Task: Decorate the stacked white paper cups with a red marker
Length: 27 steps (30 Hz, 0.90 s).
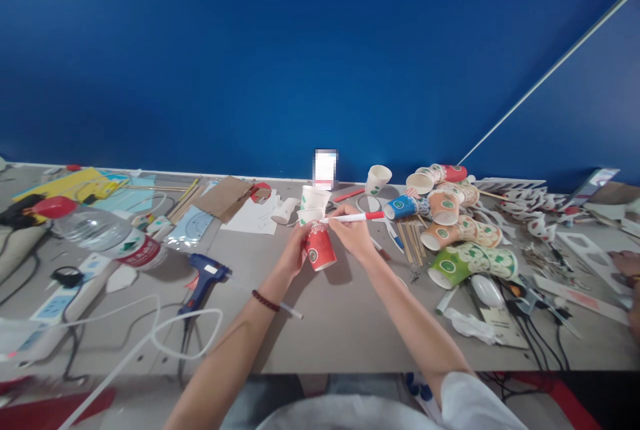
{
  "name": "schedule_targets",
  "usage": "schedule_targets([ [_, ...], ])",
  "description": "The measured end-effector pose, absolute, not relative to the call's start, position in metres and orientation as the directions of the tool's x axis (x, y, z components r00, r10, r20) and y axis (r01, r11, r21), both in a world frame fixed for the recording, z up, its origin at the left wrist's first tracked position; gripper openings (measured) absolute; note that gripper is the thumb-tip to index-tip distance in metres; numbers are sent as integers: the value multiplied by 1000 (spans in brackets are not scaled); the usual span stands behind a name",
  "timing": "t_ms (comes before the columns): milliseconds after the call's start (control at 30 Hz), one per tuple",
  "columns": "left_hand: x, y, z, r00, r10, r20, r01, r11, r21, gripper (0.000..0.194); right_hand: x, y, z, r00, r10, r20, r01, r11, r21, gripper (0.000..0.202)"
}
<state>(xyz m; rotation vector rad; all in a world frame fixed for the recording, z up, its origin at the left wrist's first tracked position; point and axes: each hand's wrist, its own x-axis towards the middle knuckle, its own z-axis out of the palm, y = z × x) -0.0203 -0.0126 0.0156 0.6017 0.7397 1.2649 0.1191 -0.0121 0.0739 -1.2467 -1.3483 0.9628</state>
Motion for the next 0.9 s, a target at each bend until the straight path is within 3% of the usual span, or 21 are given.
schedule_targets([
  [900, -20, -12, 13, 188, 972, -138, -637, 228, 736, 42, 118, -11, 74, 118, 987, 106, -26, 109, -994, 7],
])
